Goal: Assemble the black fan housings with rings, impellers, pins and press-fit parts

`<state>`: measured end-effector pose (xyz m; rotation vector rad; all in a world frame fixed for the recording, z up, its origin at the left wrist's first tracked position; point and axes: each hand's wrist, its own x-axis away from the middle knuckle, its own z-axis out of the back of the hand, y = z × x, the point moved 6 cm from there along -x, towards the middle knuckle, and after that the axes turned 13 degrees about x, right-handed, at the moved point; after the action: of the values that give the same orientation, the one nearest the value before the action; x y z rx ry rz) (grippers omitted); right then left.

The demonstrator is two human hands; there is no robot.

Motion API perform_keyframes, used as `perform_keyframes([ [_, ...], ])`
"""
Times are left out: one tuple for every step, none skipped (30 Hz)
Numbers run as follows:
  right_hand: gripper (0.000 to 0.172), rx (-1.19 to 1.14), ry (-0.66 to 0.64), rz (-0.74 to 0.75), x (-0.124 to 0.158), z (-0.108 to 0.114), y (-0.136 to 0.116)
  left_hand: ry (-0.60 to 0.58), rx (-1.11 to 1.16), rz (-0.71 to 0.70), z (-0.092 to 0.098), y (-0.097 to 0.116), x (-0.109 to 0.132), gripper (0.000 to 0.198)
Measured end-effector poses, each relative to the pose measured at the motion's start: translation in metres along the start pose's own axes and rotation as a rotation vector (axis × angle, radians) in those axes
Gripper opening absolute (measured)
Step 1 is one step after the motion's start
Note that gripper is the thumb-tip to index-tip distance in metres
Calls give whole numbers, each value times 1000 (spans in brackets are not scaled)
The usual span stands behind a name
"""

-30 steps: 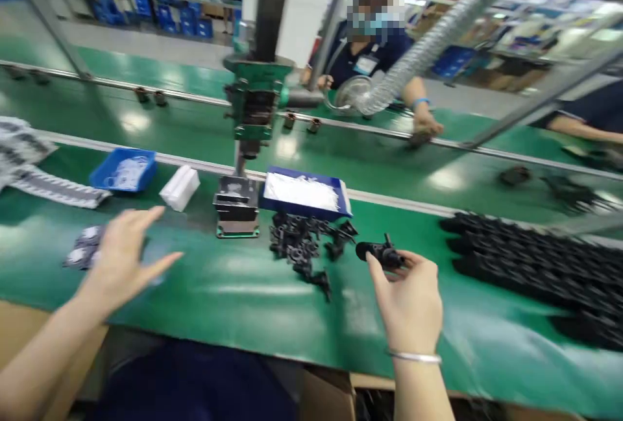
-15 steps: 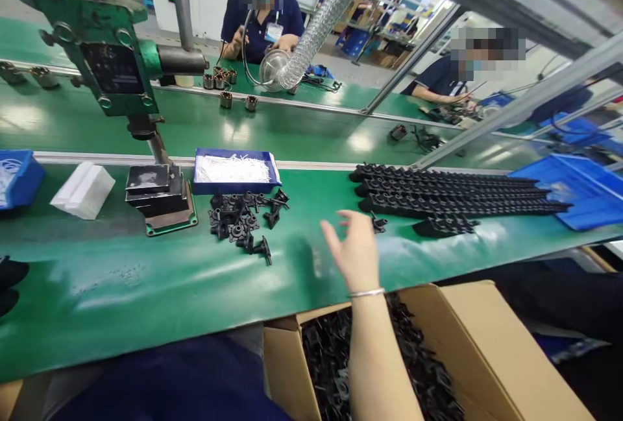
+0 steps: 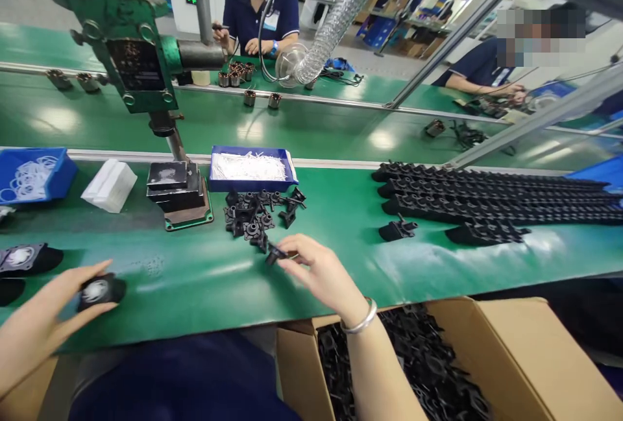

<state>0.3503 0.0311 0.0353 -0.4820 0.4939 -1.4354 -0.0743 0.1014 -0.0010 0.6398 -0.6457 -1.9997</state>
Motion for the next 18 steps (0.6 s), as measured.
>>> perform_keyframes([
  [17, -24, -90, 43, -6, -8, -14, -37, 27, -6, -15, 8, -6, 51],
  [18, -50, -185, 78, -13, -19, -26, -61, 68, -33, -29, 18, -13, 51],
  [19, -77, -280, 101, -20, -33, -36, -90, 105, -46, -43, 28, -20, 52],
  [22, -106, -364, 117, -27, -48, -44, -120, 136, -52, -54, 38, -26, 52],
  [24, -131, -432, 128, -35, -63, -49, -148, 165, -57, -64, 46, -32, 52],
  [24, -148, -482, 137, -42, -77, -51, -171, 193, -58, -71, 53, -36, 51],
  [22, -153, -513, 146, -48, -90, -52, -189, 220, -57, -76, 59, -40, 50],
  [21, -153, -529, 151, -53, -99, -51, -203, 247, -56, -79, 63, -43, 50],
  [21, -146, -521, 149, -57, -106, -49, -217, 276, -54, -79, 65, -44, 52],
  [22, -131, -489, 143, -59, -109, -48, -229, 308, -53, -78, 66, -45, 56],
  [26, -108, -444, 141, -60, -109, -47, -227, 344, -53, -74, 65, -47, 62],
  [30, -82, -393, 146, -59, -107, -47, -207, 385, -50, -67, 62, -49, 67],
  [34, -54, -345, 159, -56, -104, -49, -162, 425, -46, -59, 57, -52, 71],
  [38, -23, -305, 177, -53, -102, -52, -95, 454, -37, -51, 50, -58, 73],
  [43, 10, -282, 196, -49, -101, -56, -19, 463, -24, -42, 42, -65, 75],
  [47, 42, -274, 213, -45, -102, -61, 44, 447, -9, -37, 32, -74, 79],
  [50, 76, -264, 220, -42, -105, -65, 78, 413, 9, -35, 23, -84, 86],
  [52, 110, -244, 220, -39, -108, -69, 80, 368, 23, -37, 14, -96, 98],
])
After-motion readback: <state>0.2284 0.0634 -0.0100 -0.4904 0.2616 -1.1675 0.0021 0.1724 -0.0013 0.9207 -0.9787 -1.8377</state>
